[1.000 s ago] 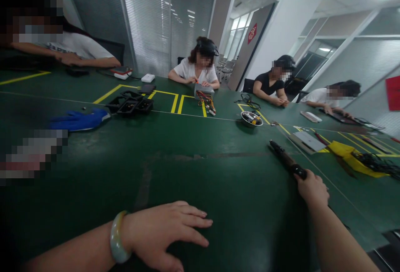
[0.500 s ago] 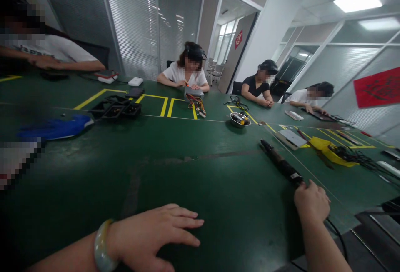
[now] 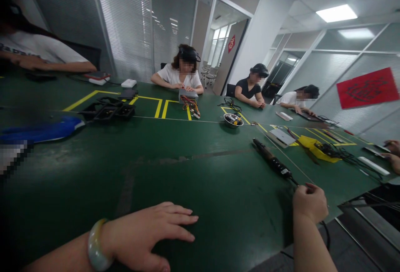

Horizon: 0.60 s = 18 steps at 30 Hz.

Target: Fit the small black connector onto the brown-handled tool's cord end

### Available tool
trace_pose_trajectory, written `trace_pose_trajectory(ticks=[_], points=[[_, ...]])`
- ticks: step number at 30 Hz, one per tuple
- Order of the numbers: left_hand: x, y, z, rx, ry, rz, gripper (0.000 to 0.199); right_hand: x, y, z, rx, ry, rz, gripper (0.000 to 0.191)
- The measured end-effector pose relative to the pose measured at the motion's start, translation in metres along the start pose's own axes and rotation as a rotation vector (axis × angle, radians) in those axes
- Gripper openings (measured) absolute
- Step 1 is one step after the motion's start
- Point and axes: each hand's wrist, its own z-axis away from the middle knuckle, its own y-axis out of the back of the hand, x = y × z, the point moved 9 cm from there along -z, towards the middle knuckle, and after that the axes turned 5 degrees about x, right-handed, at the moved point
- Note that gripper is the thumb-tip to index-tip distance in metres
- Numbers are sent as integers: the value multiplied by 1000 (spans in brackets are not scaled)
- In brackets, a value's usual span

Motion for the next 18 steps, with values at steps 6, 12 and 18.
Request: trace_pose_trajectory(ticks=[6,12,18], points=[[1,-1,-1,-6,-8,14,65,-50,-15,17,-231,296,-15,39],[2,0,-2,-19,-1,6,65,-66,-46,25,-481,411,-67,35],[2,2,-1,-9,-3,30,64,-67,-37,17,-335,394,14,38]])
